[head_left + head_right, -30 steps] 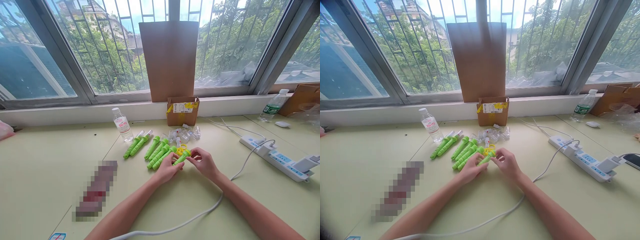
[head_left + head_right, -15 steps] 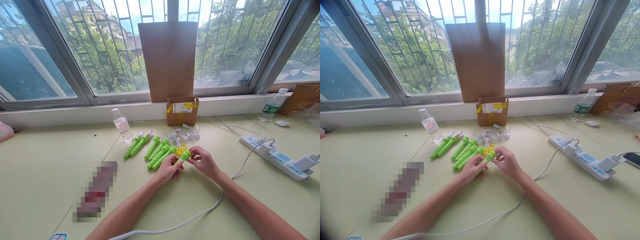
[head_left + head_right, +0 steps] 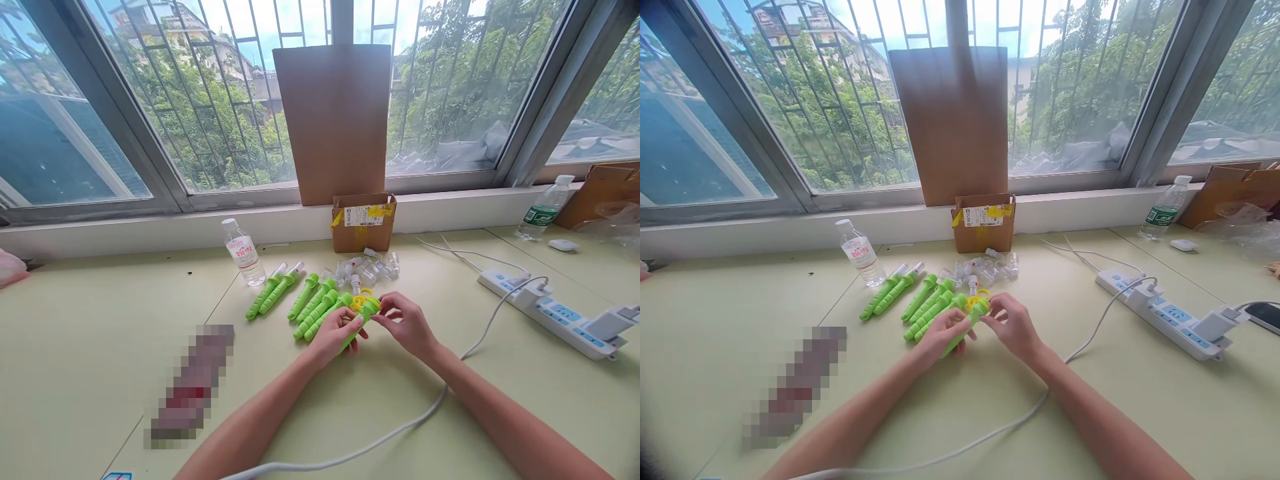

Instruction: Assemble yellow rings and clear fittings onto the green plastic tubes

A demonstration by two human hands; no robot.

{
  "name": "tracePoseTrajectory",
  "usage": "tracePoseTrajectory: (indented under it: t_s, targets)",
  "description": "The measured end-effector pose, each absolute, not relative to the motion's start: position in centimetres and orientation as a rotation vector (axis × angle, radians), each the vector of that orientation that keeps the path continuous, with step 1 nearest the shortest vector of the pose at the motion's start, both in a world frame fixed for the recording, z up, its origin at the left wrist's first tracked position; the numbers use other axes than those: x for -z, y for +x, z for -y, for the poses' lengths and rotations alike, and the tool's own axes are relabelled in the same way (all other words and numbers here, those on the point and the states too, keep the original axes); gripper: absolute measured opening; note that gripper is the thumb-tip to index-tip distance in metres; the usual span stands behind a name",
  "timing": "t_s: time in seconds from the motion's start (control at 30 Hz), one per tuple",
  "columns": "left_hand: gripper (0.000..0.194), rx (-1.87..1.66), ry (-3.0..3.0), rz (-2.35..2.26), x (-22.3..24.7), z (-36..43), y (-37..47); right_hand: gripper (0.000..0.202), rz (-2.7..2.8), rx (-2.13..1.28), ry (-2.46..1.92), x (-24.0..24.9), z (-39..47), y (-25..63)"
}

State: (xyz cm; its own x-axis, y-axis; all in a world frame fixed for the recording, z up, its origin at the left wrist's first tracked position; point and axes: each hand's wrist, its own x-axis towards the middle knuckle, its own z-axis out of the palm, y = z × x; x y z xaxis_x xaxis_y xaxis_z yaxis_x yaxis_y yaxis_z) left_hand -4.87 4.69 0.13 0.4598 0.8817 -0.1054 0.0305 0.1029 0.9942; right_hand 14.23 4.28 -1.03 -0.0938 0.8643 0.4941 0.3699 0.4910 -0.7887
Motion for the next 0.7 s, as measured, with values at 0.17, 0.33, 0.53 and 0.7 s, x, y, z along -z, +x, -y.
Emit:
tracePoseTrajectory:
  t_s: [0.17,0.33,0.53,0.7]
  targets:
    - [0.037,-0.770,1.311,-0.884,-0.33,-4.67,-4.97,0.015,1.677,-0.589,-1.051,0.94,-4.21,14.25]
    - [0.038,-0.745,1.320,-0.860,-0.30,-4.69,-5.06,0.022,1.704,-0.623,-1.026,0.96,-4.24,14.26]
    - [0.040,-0.694,1.355,-0.859,-0.34,-4.80,-5.10,0.016,1.689,-0.598,-1.039,1.36,-4.19,14.27]
    - [0.041,-0.686,1.452,-0.913,-0.01,-4.90,-4.91,0.015,1.690,-0.592,-1.059,1.77,-4.30,14.44]
